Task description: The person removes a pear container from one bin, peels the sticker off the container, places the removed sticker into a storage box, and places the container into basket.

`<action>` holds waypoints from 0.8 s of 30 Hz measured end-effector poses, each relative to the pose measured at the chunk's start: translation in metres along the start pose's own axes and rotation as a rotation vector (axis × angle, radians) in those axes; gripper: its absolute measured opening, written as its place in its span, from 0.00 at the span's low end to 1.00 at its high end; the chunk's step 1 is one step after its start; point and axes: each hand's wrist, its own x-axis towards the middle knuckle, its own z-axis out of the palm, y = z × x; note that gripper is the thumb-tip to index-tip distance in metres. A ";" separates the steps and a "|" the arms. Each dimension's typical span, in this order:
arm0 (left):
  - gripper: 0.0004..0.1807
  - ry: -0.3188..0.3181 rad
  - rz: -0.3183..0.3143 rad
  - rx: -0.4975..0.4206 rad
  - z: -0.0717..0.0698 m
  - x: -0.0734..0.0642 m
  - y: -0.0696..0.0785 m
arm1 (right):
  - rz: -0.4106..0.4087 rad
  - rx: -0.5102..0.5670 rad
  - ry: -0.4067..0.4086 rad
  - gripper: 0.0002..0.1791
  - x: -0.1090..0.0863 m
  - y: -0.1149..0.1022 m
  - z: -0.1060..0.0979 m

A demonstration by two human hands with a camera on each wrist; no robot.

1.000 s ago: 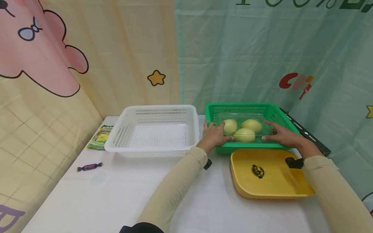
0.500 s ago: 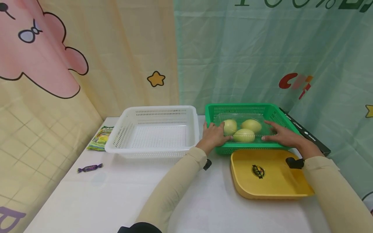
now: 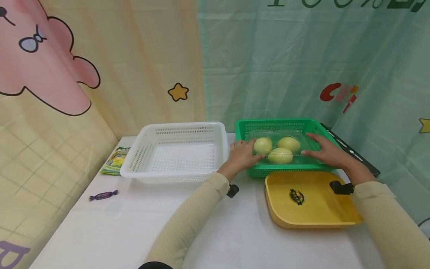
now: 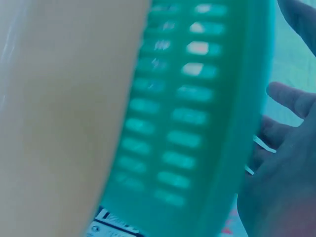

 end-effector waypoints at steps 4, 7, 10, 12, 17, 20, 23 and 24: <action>0.36 0.014 0.028 -0.047 -0.008 -0.007 -0.008 | -0.026 -0.033 0.031 0.46 -0.001 -0.012 -0.003; 0.36 0.025 0.050 -0.074 -0.014 -0.014 -0.012 | -0.039 -0.048 0.056 0.44 -0.004 -0.022 -0.003; 0.36 0.042 0.070 -0.097 -0.020 -0.022 -0.016 | -0.075 -0.060 0.095 0.42 -0.009 -0.033 -0.002; 0.36 0.053 0.078 -0.097 -0.025 -0.028 -0.017 | -0.107 -0.072 0.127 0.40 -0.011 -0.040 0.000; 0.36 0.078 0.095 -0.090 -0.036 -0.044 -0.021 | -0.179 -0.099 0.189 0.37 -0.017 -0.057 0.005; 0.36 0.102 0.116 -0.088 -0.041 -0.054 -0.025 | -0.204 -0.098 0.212 0.36 -0.022 -0.068 0.009; 0.36 0.127 0.133 -0.096 -0.045 -0.065 -0.031 | -0.236 -0.092 0.236 0.34 -0.027 -0.078 0.015; 0.36 0.136 0.138 -0.100 -0.046 -0.069 -0.032 | -0.243 -0.087 0.241 0.34 -0.029 -0.082 0.017</action>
